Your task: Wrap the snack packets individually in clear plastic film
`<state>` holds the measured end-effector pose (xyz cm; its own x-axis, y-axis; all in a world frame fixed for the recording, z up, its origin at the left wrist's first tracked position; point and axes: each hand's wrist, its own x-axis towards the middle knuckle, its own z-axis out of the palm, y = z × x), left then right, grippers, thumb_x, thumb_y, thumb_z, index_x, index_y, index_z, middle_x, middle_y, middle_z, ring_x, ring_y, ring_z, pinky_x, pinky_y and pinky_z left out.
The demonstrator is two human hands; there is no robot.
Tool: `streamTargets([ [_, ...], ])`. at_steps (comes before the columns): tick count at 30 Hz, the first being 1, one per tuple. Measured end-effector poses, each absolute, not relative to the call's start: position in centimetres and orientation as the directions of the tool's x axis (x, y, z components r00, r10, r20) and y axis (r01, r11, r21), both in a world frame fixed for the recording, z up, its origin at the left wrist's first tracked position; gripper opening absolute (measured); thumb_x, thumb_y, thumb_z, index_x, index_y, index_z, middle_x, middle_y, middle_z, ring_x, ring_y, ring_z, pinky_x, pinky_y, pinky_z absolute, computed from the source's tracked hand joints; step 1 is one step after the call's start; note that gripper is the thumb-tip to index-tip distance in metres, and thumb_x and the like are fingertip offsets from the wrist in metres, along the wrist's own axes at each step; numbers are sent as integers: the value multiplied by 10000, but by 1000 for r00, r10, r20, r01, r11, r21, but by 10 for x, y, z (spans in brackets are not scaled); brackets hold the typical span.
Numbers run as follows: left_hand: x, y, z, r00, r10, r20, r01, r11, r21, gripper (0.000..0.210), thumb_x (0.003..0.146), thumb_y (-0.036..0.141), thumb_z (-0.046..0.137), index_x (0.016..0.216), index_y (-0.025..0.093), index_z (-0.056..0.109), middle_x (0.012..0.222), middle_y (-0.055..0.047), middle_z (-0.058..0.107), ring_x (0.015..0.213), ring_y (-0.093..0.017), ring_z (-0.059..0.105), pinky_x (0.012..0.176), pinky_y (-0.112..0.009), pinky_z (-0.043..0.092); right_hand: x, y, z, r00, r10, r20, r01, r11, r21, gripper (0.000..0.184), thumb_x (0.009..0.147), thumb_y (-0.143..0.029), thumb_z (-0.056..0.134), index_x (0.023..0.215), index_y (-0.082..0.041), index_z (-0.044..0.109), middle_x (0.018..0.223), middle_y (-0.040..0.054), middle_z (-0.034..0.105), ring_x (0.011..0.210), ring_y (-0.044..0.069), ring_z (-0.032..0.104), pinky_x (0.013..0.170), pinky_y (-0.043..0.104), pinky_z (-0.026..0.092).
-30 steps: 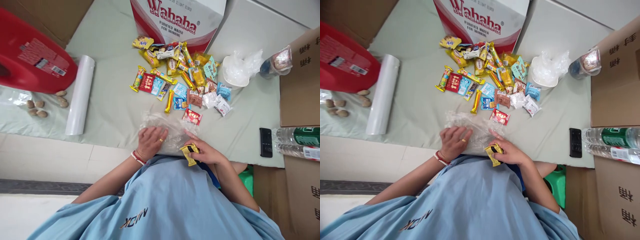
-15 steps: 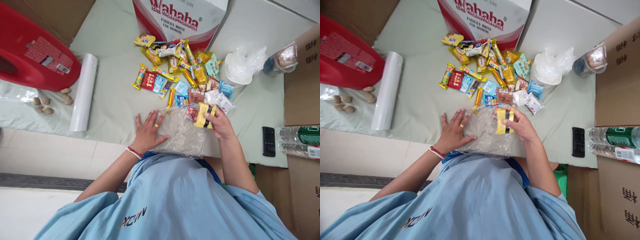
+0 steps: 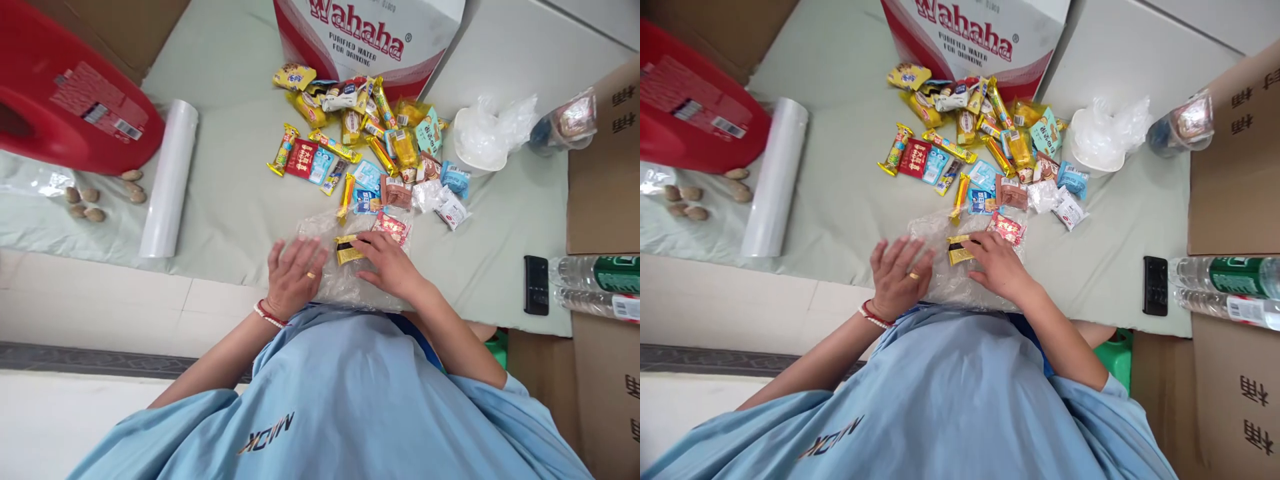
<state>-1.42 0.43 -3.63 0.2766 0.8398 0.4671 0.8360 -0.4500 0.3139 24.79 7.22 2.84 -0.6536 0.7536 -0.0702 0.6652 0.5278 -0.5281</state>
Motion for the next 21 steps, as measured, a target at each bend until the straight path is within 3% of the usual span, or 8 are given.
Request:
streamTargets([
  [2,-12,5,-36,442,794,418,747,-584,318,445,1024,180,565,1435,342,622,1404,-23,732,1457,-190,565,1322,-456,271,246,66,23,-635,770,-61,687,526,-501,617,916,-250,755,1508,-242,578,1584,157,512,1355,365,505,1148,583,465],
  [4,-8,12,-33,521,802,292,716,-597,361,387,1060,218,507,1416,292,641,1431,-52,714,1441,-205,581,1303,-477,311,244,63,18,-600,797,-70,723,502,-474,591,938,-221,705,1514,-250,573,1602,163,490,1336,370,515,1135,593,465],
  [7,-6,25,-26,389,910,142,818,-412,401,455,1097,353,442,1507,200,566,1598,-167,551,1516,-316,495,1296,-659,227,245,61,11,-575,813,-91,749,479,-458,517,965,-181,623,1478,-247,609,1491,168,586,1287,364,546,1096,584,485],
  [10,-8,31,-22,279,958,71,869,-283,405,546,1106,413,400,1600,188,449,1671,-196,441,1554,-355,431,1282,-753,66,255,56,9,-569,821,-54,730,474,-493,477,966,-158,588,1434,-234,635,1395,162,637,1237,343,574,1061,558,512],
  [15,-11,24,-19,301,952,53,879,-299,371,705,1079,514,444,1679,180,284,1712,-207,355,1597,-350,355,1288,-720,-80,267,43,11,-505,859,78,690,456,-562,441,975,-204,605,1412,-258,621,1332,153,643,1190,318,608,1008,531,551],
  [18,-11,20,-18,304,950,79,883,-311,351,743,1077,522,437,1694,161,232,1698,-226,373,1577,-363,390,1288,-723,-62,257,39,10,-521,846,110,653,478,-587,416,985,-201,589,1397,-247,625,1331,161,646,1186,305,610,1003,514,559],
  [21,-16,20,-18,285,952,114,891,-307,335,710,1091,488,399,1702,174,217,1675,-234,411,1541,-387,441,1280,-745,-13,246,40,6,-557,829,46,665,478,-574,404,970,-173,605,1369,-209,655,1341,181,656,1207,316,612,1030,527,553],
])
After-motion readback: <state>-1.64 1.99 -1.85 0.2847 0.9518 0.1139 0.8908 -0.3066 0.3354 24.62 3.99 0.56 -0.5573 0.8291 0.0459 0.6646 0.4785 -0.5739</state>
